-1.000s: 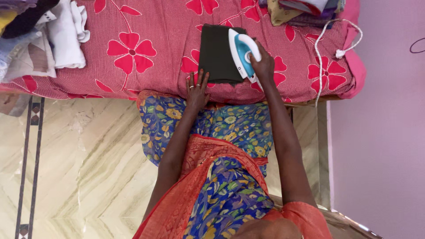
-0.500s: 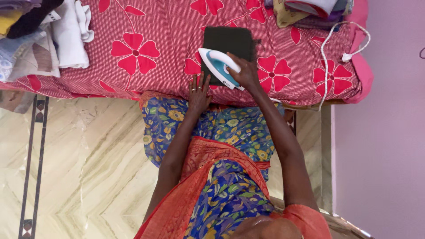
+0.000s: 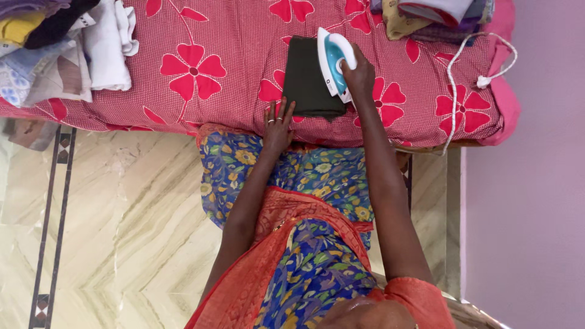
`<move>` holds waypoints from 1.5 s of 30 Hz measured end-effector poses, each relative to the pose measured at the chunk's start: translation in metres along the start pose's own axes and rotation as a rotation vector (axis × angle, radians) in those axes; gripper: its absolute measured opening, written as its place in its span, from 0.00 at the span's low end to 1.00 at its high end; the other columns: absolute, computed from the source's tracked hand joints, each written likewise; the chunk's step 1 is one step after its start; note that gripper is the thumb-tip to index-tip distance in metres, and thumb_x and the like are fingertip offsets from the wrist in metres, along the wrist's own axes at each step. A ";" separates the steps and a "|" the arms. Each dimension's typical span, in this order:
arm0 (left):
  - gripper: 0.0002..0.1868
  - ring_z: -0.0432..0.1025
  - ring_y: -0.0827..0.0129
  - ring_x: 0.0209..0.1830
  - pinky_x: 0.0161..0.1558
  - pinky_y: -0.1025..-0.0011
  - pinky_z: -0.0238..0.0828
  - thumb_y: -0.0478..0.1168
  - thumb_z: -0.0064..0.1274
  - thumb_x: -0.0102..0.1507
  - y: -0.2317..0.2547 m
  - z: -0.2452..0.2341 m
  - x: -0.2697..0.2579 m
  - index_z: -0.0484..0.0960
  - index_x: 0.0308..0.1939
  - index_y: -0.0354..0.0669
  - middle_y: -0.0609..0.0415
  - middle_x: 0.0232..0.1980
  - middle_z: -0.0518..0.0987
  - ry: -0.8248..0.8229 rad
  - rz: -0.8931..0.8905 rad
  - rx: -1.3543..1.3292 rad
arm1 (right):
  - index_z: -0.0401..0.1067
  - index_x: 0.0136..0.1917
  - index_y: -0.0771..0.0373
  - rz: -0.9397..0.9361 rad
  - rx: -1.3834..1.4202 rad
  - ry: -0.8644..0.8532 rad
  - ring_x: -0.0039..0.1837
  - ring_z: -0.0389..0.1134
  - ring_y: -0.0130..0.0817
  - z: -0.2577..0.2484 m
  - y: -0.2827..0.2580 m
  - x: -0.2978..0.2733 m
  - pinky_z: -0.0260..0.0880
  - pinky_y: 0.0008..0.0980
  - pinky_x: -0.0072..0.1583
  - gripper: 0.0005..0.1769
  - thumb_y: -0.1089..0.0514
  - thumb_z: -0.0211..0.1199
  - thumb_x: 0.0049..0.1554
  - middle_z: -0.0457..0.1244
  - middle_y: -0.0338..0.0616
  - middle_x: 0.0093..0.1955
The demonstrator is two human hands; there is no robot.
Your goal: The person irons a purple polka-dotted cloth and a dark green cloth on a floral-patterned ironing board. They use a handheld electric iron to smooth each item, folding them after ironing.
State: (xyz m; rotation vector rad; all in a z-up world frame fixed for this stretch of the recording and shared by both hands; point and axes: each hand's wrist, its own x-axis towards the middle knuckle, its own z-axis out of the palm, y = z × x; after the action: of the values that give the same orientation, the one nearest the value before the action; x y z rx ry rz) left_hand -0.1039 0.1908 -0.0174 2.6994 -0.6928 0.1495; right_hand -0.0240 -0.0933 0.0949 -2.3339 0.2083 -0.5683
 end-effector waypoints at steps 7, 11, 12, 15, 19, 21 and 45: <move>0.61 0.37 0.44 0.85 0.78 0.41 0.39 0.47 0.68 0.56 -0.002 0.005 -0.001 0.43 0.84 0.59 0.50 0.86 0.39 0.064 0.032 0.003 | 0.68 0.73 0.61 0.037 0.033 0.085 0.61 0.74 0.49 -0.037 0.020 -0.044 0.73 0.42 0.61 0.33 0.57 0.70 0.56 0.70 0.58 0.63; 0.61 0.38 0.44 0.84 0.77 0.42 0.39 0.48 0.68 0.55 -0.001 0.003 0.002 0.43 0.83 0.56 0.50 0.86 0.40 0.050 0.024 0.039 | 0.66 0.74 0.60 0.201 0.043 -0.005 0.59 0.76 0.43 -0.061 0.005 -0.058 0.74 0.40 0.60 0.35 0.55 0.71 0.55 0.71 0.54 0.59; 0.62 0.38 0.44 0.84 0.78 0.43 0.39 0.48 0.69 0.55 -0.001 0.001 0.002 0.42 0.83 0.52 0.50 0.86 0.41 0.048 0.018 0.026 | 0.67 0.73 0.59 0.141 0.026 0.028 0.58 0.76 0.44 -0.064 -0.004 -0.065 0.74 0.40 0.59 0.35 0.55 0.72 0.54 0.71 0.54 0.59; 0.65 0.41 0.46 0.85 0.79 0.45 0.41 0.49 0.70 0.54 0.000 -0.002 -0.002 0.40 0.82 0.42 0.47 0.85 0.40 0.037 -0.010 -0.031 | 0.70 0.73 0.56 -0.009 0.040 0.085 0.59 0.76 0.44 -0.063 -0.030 -0.088 0.75 0.39 0.58 0.34 0.54 0.74 0.55 0.71 0.54 0.61; 0.66 0.45 0.46 0.84 0.79 0.49 0.46 0.46 0.71 0.53 -0.005 -0.003 0.002 0.39 0.82 0.36 0.36 0.85 0.38 0.069 -0.044 -0.147 | 0.68 0.75 0.53 -0.058 0.048 -0.040 0.56 0.76 0.44 -0.045 -0.063 -0.101 0.75 0.40 0.55 0.34 0.54 0.74 0.57 0.71 0.54 0.59; 0.66 0.46 0.46 0.84 0.79 0.49 0.47 0.45 0.72 0.52 -0.007 -0.001 0.001 0.39 0.82 0.37 0.34 0.85 0.38 0.094 -0.054 -0.198 | 0.68 0.75 0.51 -0.058 -0.023 -0.129 0.53 0.76 0.46 -0.027 -0.077 -0.105 0.74 0.42 0.53 0.35 0.53 0.73 0.56 0.71 0.54 0.55; 0.43 0.59 0.40 0.73 0.68 0.45 0.58 0.51 0.66 0.58 0.023 -0.056 0.030 0.64 0.73 0.49 0.35 0.79 0.53 0.018 -0.128 -0.246 | 0.69 0.72 0.63 0.400 0.294 0.072 0.62 0.74 0.42 -0.042 0.008 -0.065 0.72 0.40 0.63 0.32 0.50 0.68 0.58 0.71 0.51 0.62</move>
State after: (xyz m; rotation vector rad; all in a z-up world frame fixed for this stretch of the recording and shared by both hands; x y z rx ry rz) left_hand -0.0898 0.1785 0.0472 2.4932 -0.4960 0.0518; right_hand -0.1006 -0.1049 0.0945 -1.9196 0.5707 -0.4472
